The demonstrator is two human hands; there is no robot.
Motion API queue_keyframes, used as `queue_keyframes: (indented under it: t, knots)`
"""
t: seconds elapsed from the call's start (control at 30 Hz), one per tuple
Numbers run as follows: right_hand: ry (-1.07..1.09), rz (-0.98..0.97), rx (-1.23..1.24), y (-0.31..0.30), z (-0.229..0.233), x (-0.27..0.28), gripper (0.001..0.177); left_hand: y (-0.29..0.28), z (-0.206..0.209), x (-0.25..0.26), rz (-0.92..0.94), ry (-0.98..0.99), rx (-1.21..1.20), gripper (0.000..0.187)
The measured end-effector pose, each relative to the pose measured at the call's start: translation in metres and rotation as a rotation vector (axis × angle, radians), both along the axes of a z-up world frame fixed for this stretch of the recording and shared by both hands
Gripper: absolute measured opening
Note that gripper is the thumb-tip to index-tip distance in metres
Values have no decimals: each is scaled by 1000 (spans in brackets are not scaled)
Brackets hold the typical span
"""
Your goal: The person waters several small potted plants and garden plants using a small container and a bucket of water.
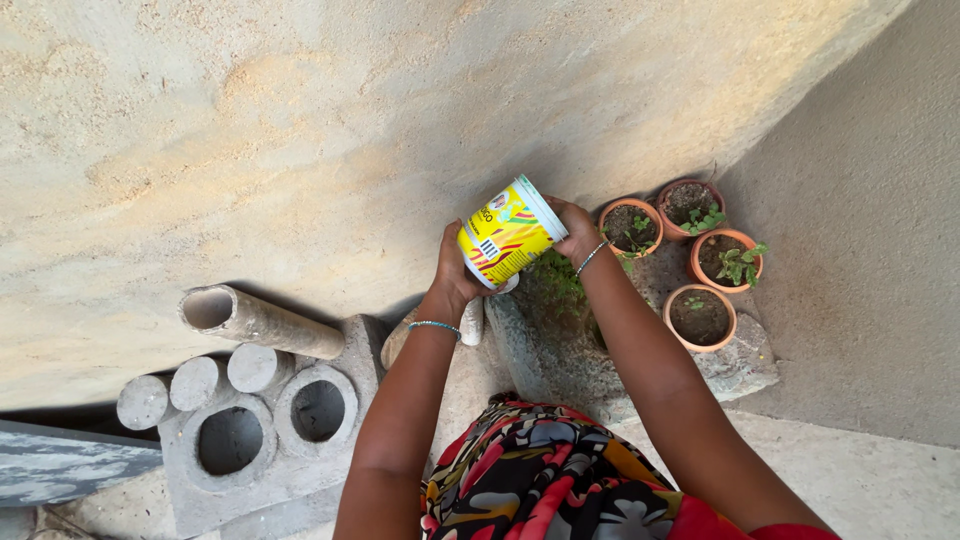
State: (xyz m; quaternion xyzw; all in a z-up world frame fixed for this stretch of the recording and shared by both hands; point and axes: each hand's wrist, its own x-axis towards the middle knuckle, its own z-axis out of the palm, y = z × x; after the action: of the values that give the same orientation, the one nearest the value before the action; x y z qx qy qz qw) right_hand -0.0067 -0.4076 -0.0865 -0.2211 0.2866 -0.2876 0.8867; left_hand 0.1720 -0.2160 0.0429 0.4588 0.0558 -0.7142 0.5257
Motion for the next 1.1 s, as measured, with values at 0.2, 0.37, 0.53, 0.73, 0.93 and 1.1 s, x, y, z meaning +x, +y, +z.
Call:
queue_keyframes:
  t: [0.2,0.37,0.53,0.73,0.93,1.1]
  knots:
    - [-18,2,10,0,-5,-2,43,2,2,-2,-5,-21,27,72]
    - [14,-33,37,3,-3,-5,43,5,6,-6,-2,-60,34,72]
    - [20,-34,22,6,-2,-10,44,2,4,-7,-14,-25,33,74]
    - [-16,-26,4,6,-5,-16,44,-1,-2,-9,-25,25,33,74]
    - [3,-56,-2,7,-6,-19,46,-3,2,-11,-29,-20,56,69]
    - [-54,-78,10,9,-6,-29,46,-7,7,-18,-39,2,44,70]
